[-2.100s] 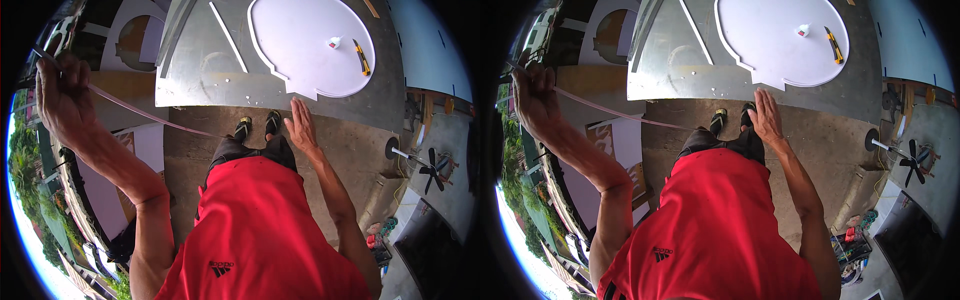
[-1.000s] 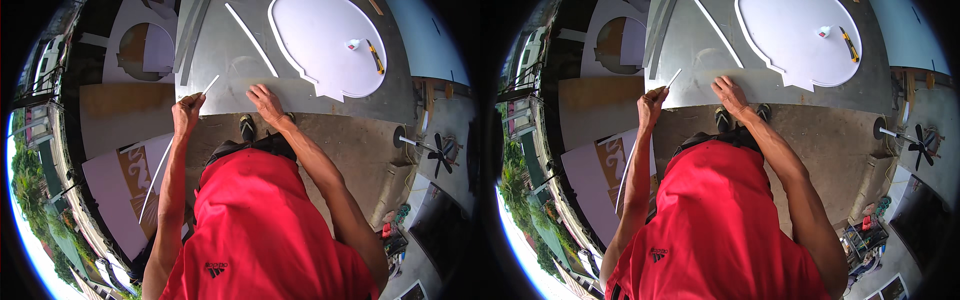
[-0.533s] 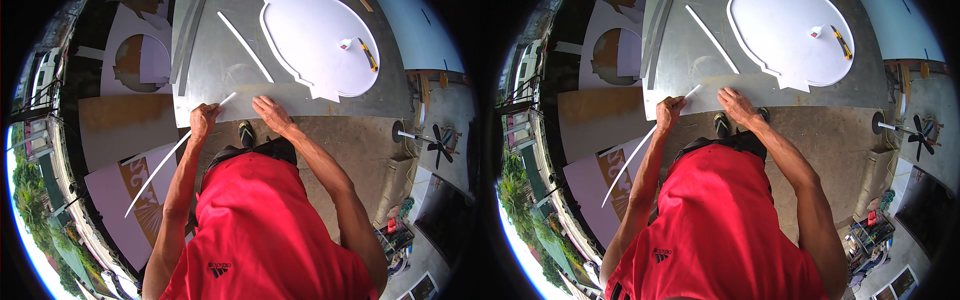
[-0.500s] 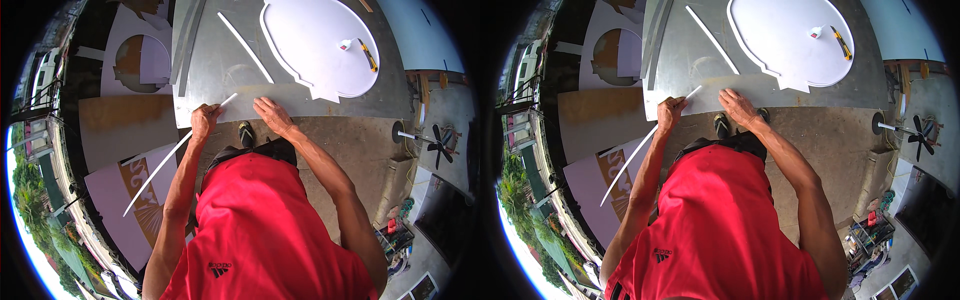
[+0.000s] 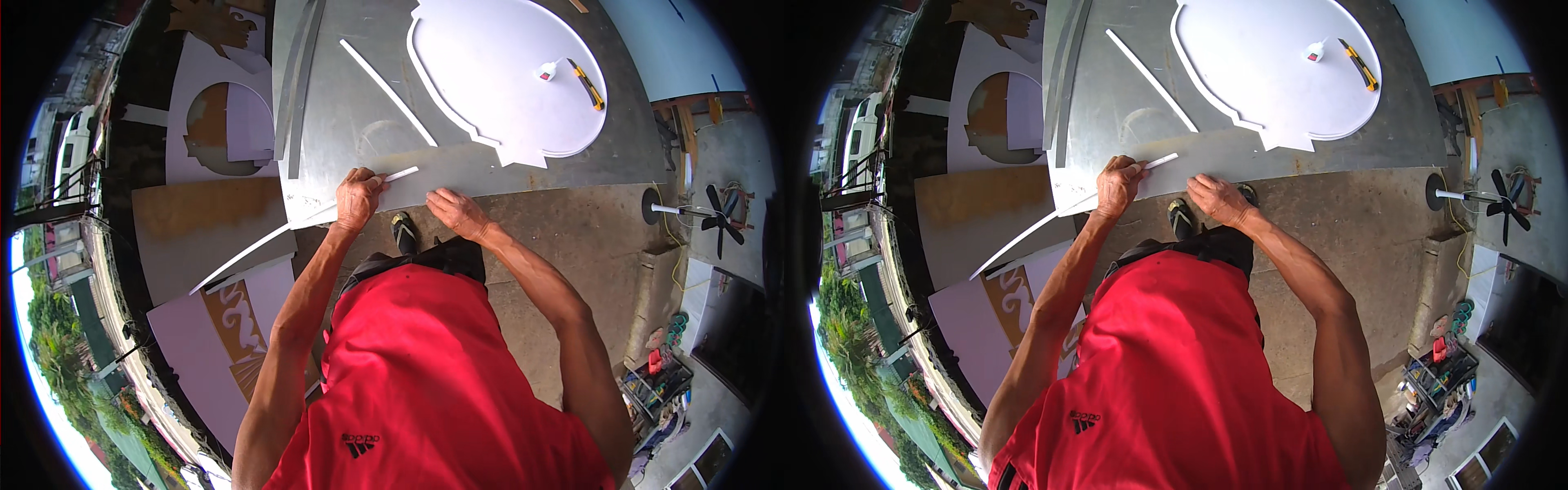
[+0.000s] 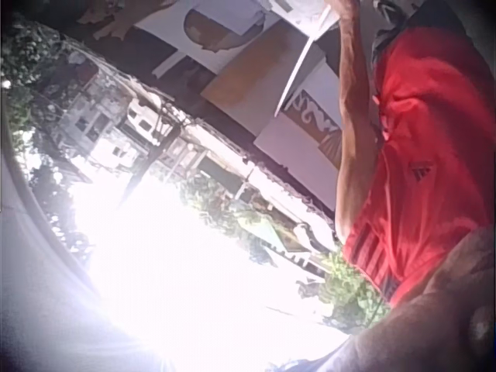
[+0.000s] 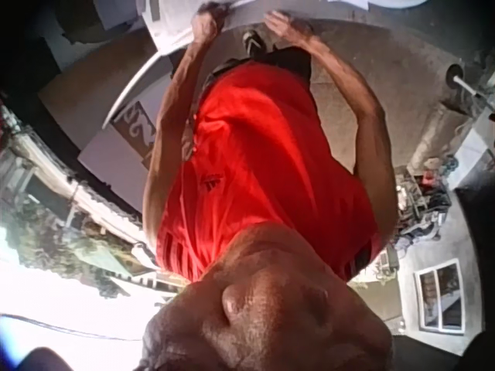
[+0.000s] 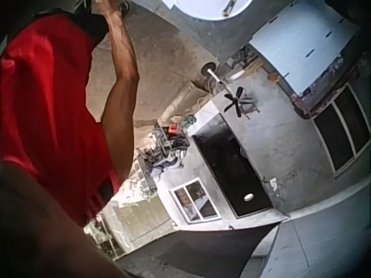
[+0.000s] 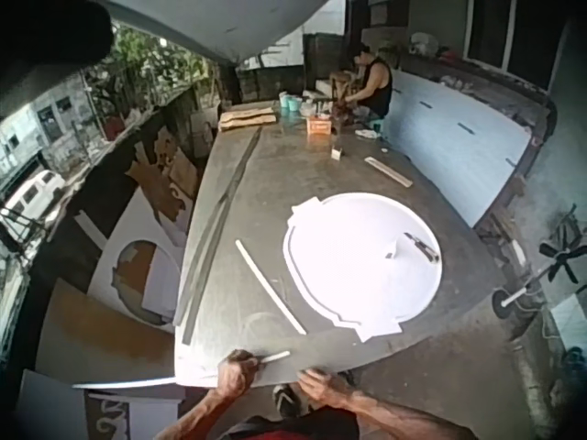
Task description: The person uses a utility knife to cut and trim white plastic strips and a large white plastic sheet on a metal table. They apply glue to the edges of the plastic pieces and assemble them into a specific shape.
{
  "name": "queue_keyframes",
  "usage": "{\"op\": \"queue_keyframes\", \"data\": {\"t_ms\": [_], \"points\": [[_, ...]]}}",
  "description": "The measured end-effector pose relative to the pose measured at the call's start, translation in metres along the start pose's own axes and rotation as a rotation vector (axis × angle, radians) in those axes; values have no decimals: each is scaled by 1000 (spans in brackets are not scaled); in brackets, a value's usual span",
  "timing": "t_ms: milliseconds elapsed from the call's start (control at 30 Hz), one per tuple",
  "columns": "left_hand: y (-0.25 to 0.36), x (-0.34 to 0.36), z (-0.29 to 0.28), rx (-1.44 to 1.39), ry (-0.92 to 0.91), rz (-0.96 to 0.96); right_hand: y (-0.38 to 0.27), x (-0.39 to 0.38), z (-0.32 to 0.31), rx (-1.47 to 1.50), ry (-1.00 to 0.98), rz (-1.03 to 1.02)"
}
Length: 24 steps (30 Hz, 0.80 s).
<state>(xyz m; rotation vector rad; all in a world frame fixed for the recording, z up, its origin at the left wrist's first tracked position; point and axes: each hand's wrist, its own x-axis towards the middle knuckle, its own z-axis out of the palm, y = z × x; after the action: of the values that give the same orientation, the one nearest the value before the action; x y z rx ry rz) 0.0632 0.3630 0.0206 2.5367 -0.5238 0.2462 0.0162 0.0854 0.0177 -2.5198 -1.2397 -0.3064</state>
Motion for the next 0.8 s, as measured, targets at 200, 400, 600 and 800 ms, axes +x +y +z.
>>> {"op": "queue_keyframes", "data": {"t_ms": [200, 400, 600, 800], "points": [[4, 10, 23, 33, 63, 127, -5, -13, -6, 25, 39, 95], [18, 7, 39, -35, 128, 119, -1, -13, -6, 779, 437, 987], [19, 5, 42, -33, 136, 103, 39, 32, -2, 1758, 853, 1226], [20, 3, 40, 9, 87, 82, 73, 80, 10, 1527, 676, 1252]]}}
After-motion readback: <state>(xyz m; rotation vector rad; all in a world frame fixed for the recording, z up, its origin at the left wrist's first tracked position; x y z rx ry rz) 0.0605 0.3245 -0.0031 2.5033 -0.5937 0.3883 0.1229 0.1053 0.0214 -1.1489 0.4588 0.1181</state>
